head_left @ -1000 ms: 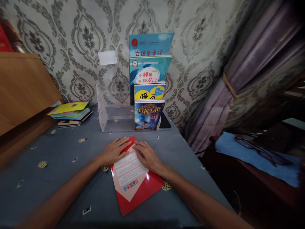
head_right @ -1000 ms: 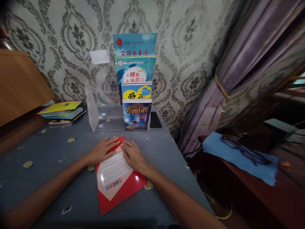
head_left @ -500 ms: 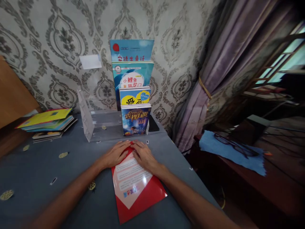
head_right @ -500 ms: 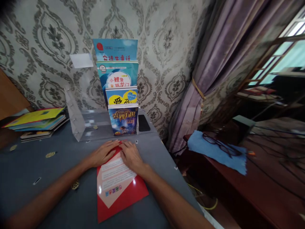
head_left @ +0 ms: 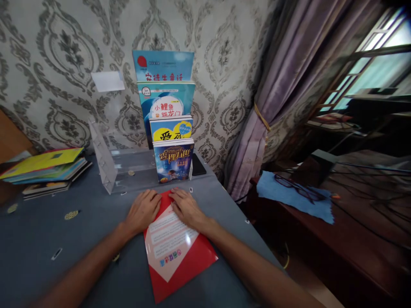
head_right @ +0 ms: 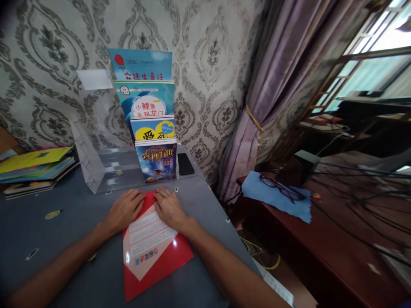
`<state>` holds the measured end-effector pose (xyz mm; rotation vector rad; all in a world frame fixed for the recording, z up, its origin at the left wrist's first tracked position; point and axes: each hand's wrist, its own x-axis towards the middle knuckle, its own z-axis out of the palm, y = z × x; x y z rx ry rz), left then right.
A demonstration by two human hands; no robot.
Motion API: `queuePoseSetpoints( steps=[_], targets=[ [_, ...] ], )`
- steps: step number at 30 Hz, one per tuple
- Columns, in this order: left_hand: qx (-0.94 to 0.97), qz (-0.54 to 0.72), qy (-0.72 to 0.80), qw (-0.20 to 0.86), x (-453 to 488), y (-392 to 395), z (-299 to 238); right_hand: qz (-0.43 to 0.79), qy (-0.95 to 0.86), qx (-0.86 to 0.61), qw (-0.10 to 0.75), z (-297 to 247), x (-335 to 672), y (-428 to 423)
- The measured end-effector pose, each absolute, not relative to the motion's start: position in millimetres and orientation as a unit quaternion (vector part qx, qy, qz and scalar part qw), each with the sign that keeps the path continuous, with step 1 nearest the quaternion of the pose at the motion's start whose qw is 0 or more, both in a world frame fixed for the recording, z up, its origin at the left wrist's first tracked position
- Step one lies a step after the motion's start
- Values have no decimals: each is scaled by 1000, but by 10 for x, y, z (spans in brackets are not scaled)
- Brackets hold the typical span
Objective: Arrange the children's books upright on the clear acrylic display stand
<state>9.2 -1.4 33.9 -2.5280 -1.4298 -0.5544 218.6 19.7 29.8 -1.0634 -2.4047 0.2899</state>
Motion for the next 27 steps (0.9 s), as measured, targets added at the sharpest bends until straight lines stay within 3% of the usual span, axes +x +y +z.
queuePoseSetpoints(
  steps=[4,10,20,27],
  targets=[
    [-835,-143,-514,135,4,-261,404,103,-884,-395,225,302,2178,193],
    [-826,-173,-513,155,-175,-535,332,76,-895,-393,197,354,2164,141],
    [-836,-170,-500,151,-150,-540,349,130,-944,-260,156,452,1830,-25],
    [-837,-164,-501,146,-148,-548,353,124,-936,-284,167,436,1852,91]
  ],
)
